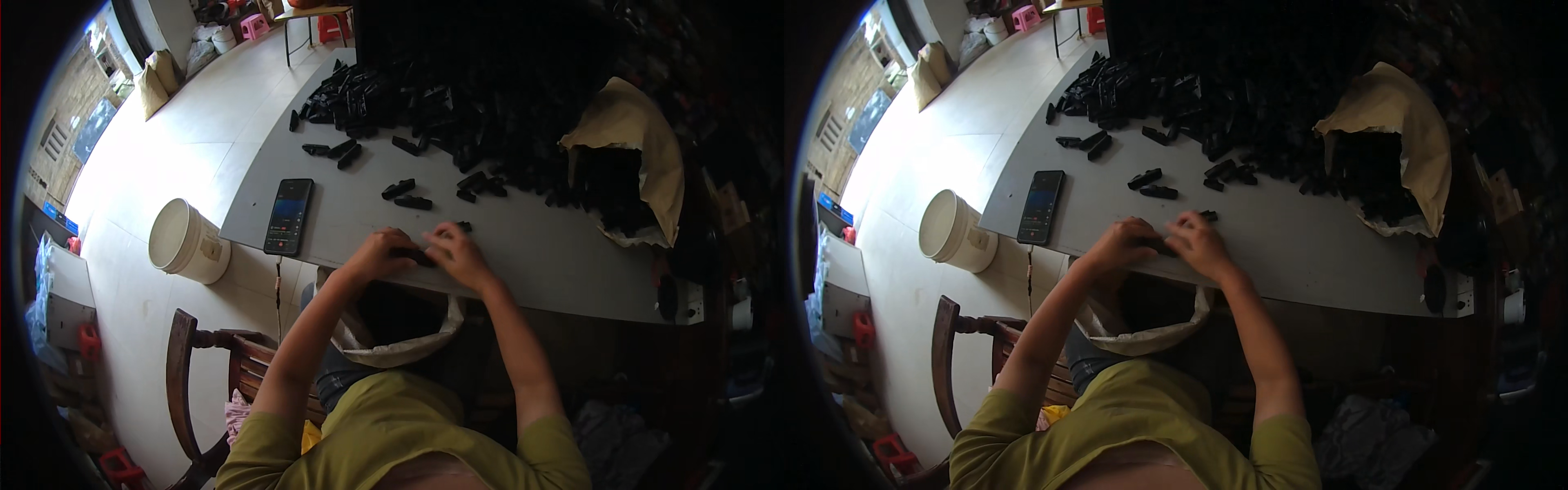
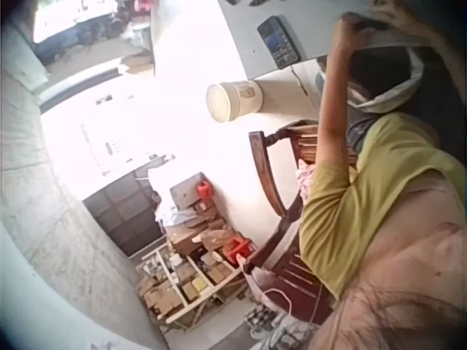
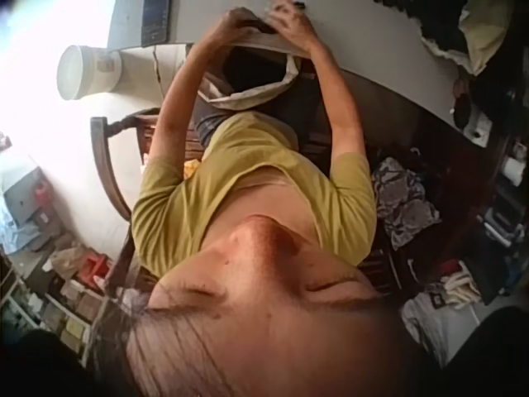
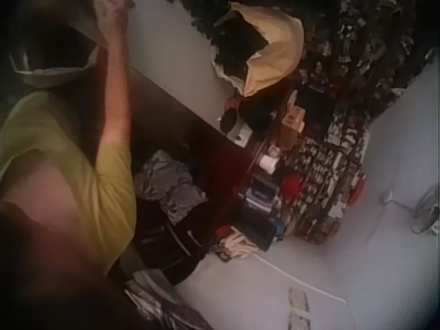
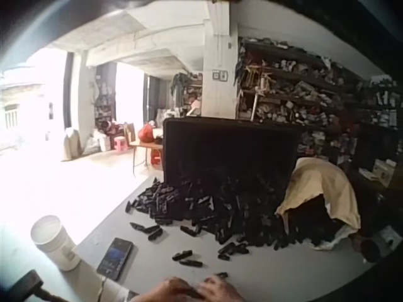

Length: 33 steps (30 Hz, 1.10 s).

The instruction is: The person connects plastic pieces together by hand and places the assembled components into a bag.

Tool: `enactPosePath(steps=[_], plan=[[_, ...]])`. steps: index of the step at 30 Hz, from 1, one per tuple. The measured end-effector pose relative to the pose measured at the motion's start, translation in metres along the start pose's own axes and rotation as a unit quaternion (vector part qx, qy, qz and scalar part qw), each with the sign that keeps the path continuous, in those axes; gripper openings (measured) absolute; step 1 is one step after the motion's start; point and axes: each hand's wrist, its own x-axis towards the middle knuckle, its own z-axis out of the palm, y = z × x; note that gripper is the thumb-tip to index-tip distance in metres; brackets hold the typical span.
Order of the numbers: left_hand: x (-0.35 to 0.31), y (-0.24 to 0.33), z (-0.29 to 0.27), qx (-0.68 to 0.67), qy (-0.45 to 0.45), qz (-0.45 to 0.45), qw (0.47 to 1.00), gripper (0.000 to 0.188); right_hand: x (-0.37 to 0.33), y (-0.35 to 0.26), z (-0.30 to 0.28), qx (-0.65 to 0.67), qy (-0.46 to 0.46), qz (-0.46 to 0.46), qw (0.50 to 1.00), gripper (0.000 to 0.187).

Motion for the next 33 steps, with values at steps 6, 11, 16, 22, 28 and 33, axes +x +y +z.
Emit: enactPosePath(steps=[6,11,16,22,28,33], plan=[[0.035,-0.003,-0.001,0.094,0.185,-0.035,0.978,0.035,0.008,0.010,-0.024,-0.212,0.027,0.093,0.972,0.031],[0.039,-0.008,0.012,0.177,0.129,-0.077,0.973,0.029,0.007,0.011,-0.016,-0.010,0.061,0.153,0.986,0.030],[0.023,-0.005,0.014,0.039,0.082,-0.037,0.995,0.025,0.010,0.003,-0.004,0.188,0.105,0.177,0.960,0.027],[0.024,-0.014,0.009,-0.016,0.055,-0.035,0.998,0.024,0.004,0.007,-0.011,-0.017,0.095,0.027,0.995,0.022],[0.029,-0.018,0.004,-0.072,0.016,-0.057,0.996,0.024,0.006,0.006,-0.031,-0.108,0.009,-0.005,0.994,0.025],[0.026,-0.021,0.001,-0.048,0.021,-0.046,0.998,0.025,0.023,0.001,-0.008,-0.043,0.022,-0.013,0.999,0.023]])
